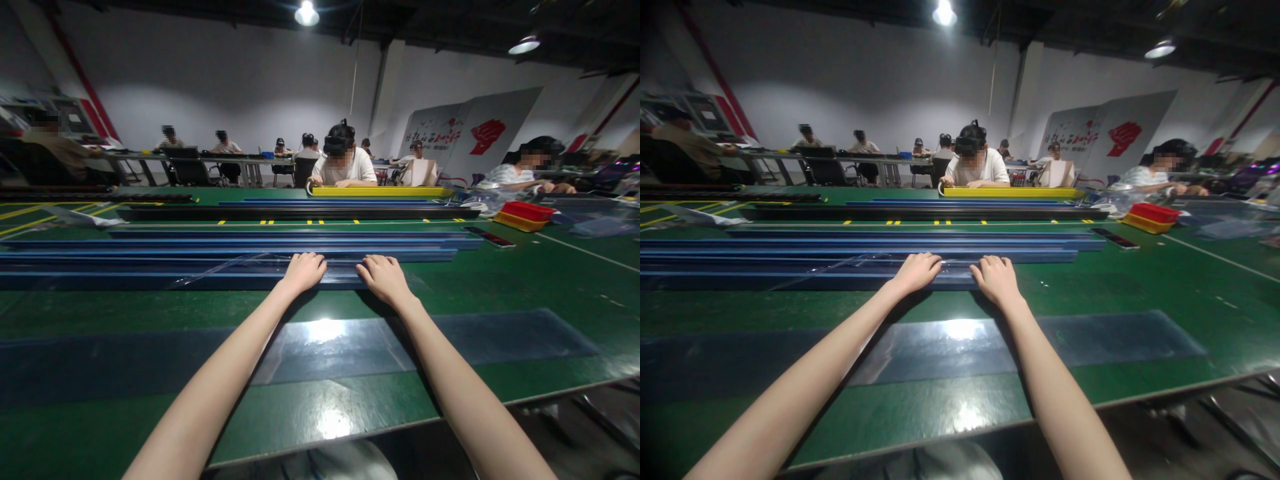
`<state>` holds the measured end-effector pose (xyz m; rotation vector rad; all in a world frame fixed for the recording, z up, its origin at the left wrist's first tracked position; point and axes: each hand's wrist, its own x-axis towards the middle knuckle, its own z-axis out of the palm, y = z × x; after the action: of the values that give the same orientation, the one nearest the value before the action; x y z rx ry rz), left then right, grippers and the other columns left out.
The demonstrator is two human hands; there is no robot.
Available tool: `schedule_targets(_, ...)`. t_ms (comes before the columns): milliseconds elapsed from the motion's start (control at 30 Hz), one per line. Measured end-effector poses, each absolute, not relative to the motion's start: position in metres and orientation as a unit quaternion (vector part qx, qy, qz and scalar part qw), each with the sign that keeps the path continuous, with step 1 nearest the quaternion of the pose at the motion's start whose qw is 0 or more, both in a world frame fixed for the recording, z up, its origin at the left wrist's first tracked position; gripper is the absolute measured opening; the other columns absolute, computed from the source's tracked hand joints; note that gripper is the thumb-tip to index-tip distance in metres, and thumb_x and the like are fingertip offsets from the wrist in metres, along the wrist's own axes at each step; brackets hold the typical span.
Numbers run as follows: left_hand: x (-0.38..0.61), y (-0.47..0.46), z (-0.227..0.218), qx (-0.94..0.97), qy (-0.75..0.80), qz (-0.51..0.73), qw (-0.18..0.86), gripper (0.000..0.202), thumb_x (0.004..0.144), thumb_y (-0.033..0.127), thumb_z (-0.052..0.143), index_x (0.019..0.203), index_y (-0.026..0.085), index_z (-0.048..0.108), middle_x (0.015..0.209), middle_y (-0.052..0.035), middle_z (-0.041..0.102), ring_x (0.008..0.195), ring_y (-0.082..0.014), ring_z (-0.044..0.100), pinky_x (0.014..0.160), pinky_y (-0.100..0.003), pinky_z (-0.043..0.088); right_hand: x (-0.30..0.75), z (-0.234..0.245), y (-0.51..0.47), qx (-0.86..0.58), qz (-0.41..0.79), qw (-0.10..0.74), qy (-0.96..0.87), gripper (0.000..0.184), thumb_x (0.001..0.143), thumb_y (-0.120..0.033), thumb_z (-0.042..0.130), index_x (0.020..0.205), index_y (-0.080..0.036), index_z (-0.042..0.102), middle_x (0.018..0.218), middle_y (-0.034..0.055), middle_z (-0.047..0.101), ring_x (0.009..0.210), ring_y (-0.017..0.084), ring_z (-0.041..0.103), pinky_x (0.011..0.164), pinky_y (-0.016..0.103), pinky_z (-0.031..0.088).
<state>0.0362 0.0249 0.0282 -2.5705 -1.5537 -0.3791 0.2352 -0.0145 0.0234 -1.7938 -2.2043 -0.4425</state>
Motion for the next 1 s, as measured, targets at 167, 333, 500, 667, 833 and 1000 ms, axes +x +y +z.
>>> schedule_targets(167, 0.041, 0.022, 0.028, -0.851, -0.503, -0.14, 0.055, 0.038, 0.091, 0.03, 0.028, 0.109, 0.016, 0.058, 0.11, -0.0096, 0.061, 0.104, -0.0214, 0.054, 0.09, -0.034, 0.038, 0.213, 0.013, -0.013, -0.566, -0.159, 0.15, -0.795, 0.044, 0.093, -0.035, 0.025, 0.122, -0.013, 0.049, 0.13, 0.0111, 0.049, 0.121, 0.02, 0.04, 0.1, 0.037, 0.025)
schedule_targets(333, 0.041, 0.023, 0.03, -0.854, -0.493, -0.16, 0.038, 0.035, 0.09, 0.026, 0.031, 0.106, 0.014, 0.06, 0.108, -0.0094, 0.061, 0.103, -0.0197, 0.054, 0.09, -0.03, 0.039, 0.21, 0.012, -0.009, -0.564, -0.13, 0.147, -0.803, 0.046, 0.093, -0.035, 0.025, 0.124, -0.012, 0.049, 0.13, 0.01, 0.05, 0.121, 0.02, 0.042, 0.098, 0.034, 0.031)
schedule_targets(500, 0.039, 0.026, 0.031, -0.852, -0.495, -0.166, 0.043, 0.034, 0.088, 0.023, 0.032, 0.104, 0.016, 0.062, 0.108, -0.0075, 0.062, 0.102, -0.0188, 0.055, 0.091, -0.029, 0.038, 0.226, 0.017, -0.006, -0.586, -0.1, 0.158, -0.789, 0.045, 0.093, -0.035, 0.023, 0.118, -0.015, 0.055, 0.123, 0.008, 0.056, 0.116, 0.018, 0.048, 0.096, 0.03, 0.034)
schedule_targets(667, 0.038, 0.025, 0.029, -0.844, -0.511, -0.158, 0.051, 0.035, 0.088, 0.025, 0.032, 0.107, 0.019, 0.061, 0.11, -0.0066, 0.062, 0.101, -0.0209, 0.055, 0.089, -0.034, 0.039, 0.241, 0.025, -0.008, -0.618, -0.096, 0.143, -0.767, 0.044, 0.094, -0.036, 0.021, 0.107, -0.02, 0.06, 0.116, 0.0059, 0.061, 0.108, 0.017, 0.054, 0.087, 0.027, 0.039)
schedule_targets(833, 0.039, 0.024, 0.029, -0.833, -0.528, -0.158, 0.053, 0.036, 0.088, 0.026, 0.032, 0.108, 0.021, 0.061, 0.111, -0.0056, 0.062, 0.102, -0.0213, 0.054, 0.088, -0.035, 0.038, 0.24, 0.028, -0.013, -0.638, -0.119, 0.125, -0.75, 0.043, 0.094, -0.036, 0.021, 0.098, -0.02, 0.061, 0.107, 0.0074, 0.065, 0.101, 0.019, 0.057, 0.085, 0.03, 0.038)
schedule_targets(1000, 0.04, 0.023, 0.028, -0.835, -0.527, -0.153, 0.05, 0.037, 0.088, 0.025, 0.03, 0.11, 0.019, 0.06, 0.11, -0.0067, 0.062, 0.1, -0.0216, 0.056, 0.086, -0.034, 0.04, 0.224, 0.018, -0.014, -0.599, -0.157, 0.141, -0.772, 0.041, 0.093, -0.036, 0.026, 0.112, -0.015, 0.056, 0.125, 0.0114, 0.054, 0.119, 0.021, 0.044, 0.096, 0.036, 0.03)
